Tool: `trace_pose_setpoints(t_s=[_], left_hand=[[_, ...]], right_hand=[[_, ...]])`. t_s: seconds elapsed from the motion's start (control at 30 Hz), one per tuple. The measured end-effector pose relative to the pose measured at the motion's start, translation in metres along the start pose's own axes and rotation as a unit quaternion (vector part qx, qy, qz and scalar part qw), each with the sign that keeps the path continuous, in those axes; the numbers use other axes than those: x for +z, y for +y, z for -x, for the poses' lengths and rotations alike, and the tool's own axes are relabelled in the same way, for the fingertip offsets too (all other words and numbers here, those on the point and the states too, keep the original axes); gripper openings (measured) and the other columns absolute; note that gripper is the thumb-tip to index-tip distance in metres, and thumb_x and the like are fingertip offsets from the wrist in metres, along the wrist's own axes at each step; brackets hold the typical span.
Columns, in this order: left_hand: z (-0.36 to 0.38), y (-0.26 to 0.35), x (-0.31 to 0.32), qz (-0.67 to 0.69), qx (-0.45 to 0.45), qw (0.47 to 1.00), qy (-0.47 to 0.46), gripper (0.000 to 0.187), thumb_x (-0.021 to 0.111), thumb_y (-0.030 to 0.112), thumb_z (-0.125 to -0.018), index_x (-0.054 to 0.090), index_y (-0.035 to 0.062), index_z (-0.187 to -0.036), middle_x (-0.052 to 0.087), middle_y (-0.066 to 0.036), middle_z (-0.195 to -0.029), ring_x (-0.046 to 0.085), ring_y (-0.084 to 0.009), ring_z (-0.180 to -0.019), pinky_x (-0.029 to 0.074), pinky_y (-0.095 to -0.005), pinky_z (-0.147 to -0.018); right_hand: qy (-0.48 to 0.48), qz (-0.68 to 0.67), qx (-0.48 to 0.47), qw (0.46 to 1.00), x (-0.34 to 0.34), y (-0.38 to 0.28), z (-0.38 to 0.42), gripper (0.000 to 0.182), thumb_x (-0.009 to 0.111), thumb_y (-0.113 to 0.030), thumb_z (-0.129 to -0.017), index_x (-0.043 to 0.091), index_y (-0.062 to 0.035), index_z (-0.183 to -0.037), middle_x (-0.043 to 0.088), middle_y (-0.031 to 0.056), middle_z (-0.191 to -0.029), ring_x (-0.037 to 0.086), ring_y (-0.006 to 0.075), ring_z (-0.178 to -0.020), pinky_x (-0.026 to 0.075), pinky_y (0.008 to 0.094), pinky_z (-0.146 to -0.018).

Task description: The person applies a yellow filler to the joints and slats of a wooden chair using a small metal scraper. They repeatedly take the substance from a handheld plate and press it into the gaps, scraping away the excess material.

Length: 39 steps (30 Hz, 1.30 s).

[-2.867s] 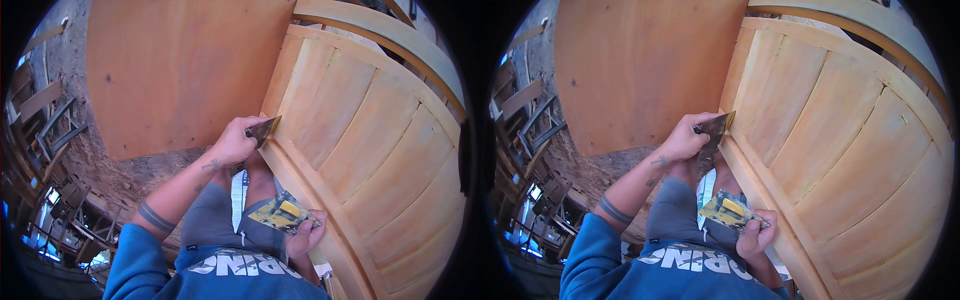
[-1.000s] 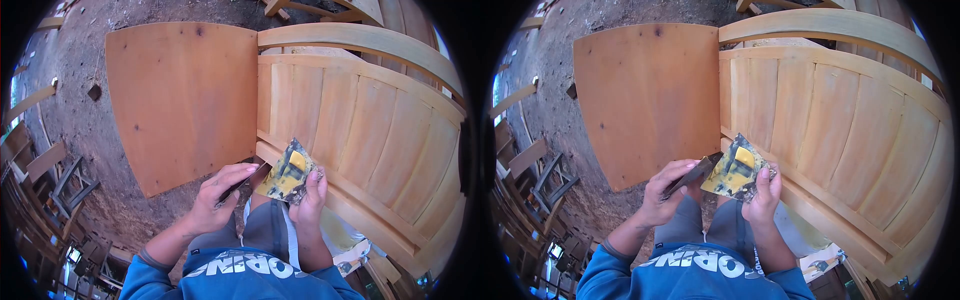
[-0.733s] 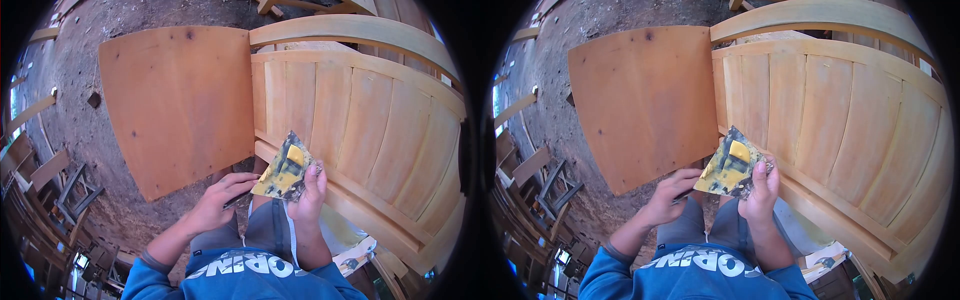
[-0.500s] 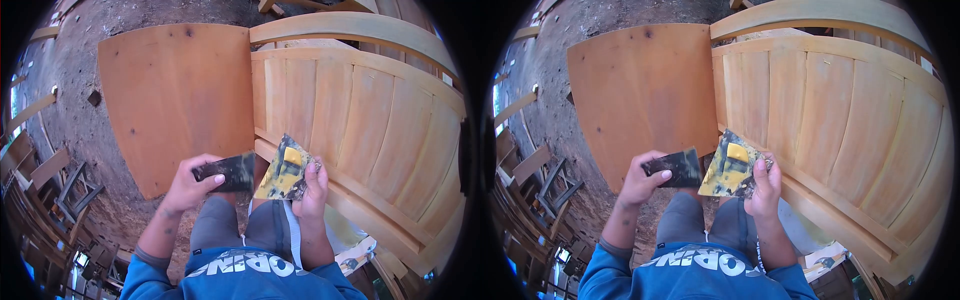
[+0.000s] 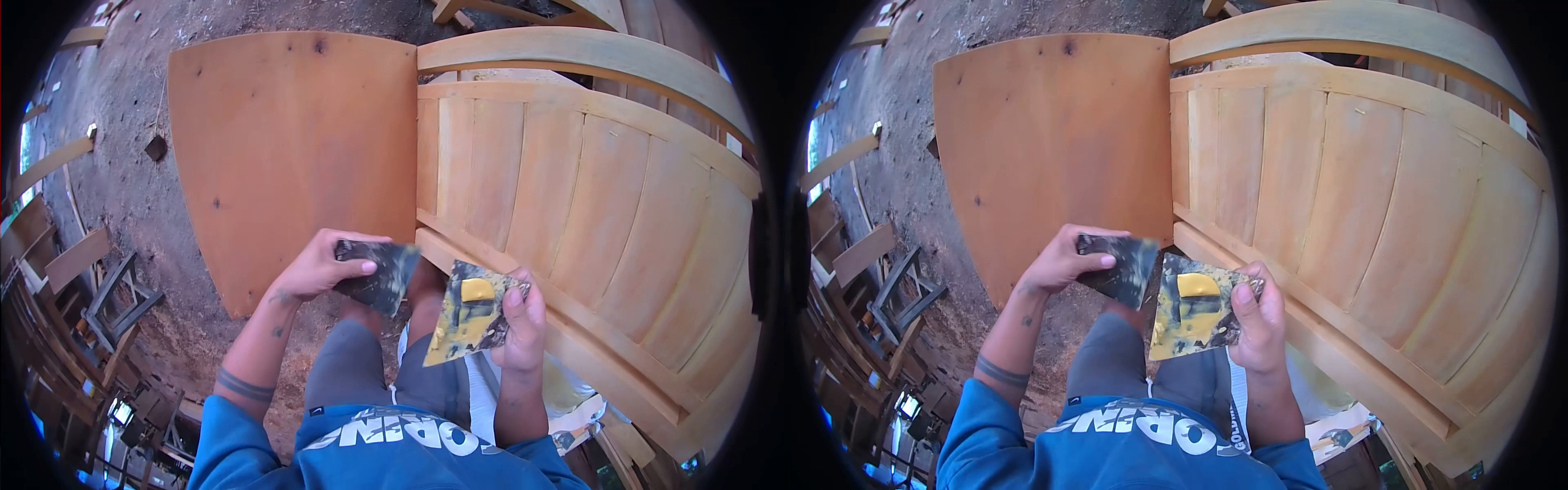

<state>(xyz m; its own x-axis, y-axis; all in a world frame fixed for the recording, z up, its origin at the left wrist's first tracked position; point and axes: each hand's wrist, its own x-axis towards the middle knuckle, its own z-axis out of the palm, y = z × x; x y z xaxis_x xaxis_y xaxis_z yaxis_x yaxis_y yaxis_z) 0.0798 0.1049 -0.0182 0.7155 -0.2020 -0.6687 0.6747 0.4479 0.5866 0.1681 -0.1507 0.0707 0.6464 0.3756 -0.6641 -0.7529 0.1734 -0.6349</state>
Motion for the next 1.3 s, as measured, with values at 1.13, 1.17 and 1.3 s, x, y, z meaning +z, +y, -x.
trace_pose_setpoints(t_s=[1.13, 1.17, 1.3], left_hand=[[-0.171, 0.114, 0.018, -0.622, 0.093, 0.766, 0.132, 0.042, 0.049, -0.006, -0.076, 0.067, 0.0044, -0.112, 0.067, -0.021, -0.097, 0.065, -0.0352, -0.090, 0.052, -0.0400, -0.082], [-0.175, 0.112, 0.016, -0.631, 0.100, 0.760, 0.121, 0.042, 0.049, -0.006, -0.075, 0.067, 0.0045, -0.112, 0.067, -0.021, -0.096, 0.065, -0.0350, -0.090, 0.052, -0.0399, -0.081], [-0.173, 0.110, 0.014, -0.648, 0.105, 0.749, 0.085, 0.044, 0.049, -0.009, -0.072, 0.068, 0.0047, -0.110, 0.067, -0.021, -0.094, 0.065, -0.0344, -0.088, 0.052, -0.0398, -0.081]], right_hand=[[0.035, 0.094, 0.071, 0.992, -0.048, 0.050, 0.010, 0.025, 0.055, -0.025, -0.096, 0.049, -0.0013, -0.100, 0.059, 0.0041, -0.091, 0.052, 0.0064, -0.081, 0.043, 0.0229, -0.075], [0.034, 0.092, 0.074, 0.992, -0.048, 0.051, 0.010, 0.024, 0.055, -0.025, -0.096, 0.049, -0.0014, -0.101, 0.059, 0.0040, -0.091, 0.052, 0.0065, -0.082, 0.043, 0.0229, -0.076], [0.025, 0.079, 0.087, 0.993, -0.051, 0.055, 0.013, 0.024, 0.054, -0.025, -0.097, 0.049, -0.0021, -0.101, 0.059, 0.0032, -0.091, 0.052, 0.0066, -0.083, 0.043, 0.0230, -0.078]])
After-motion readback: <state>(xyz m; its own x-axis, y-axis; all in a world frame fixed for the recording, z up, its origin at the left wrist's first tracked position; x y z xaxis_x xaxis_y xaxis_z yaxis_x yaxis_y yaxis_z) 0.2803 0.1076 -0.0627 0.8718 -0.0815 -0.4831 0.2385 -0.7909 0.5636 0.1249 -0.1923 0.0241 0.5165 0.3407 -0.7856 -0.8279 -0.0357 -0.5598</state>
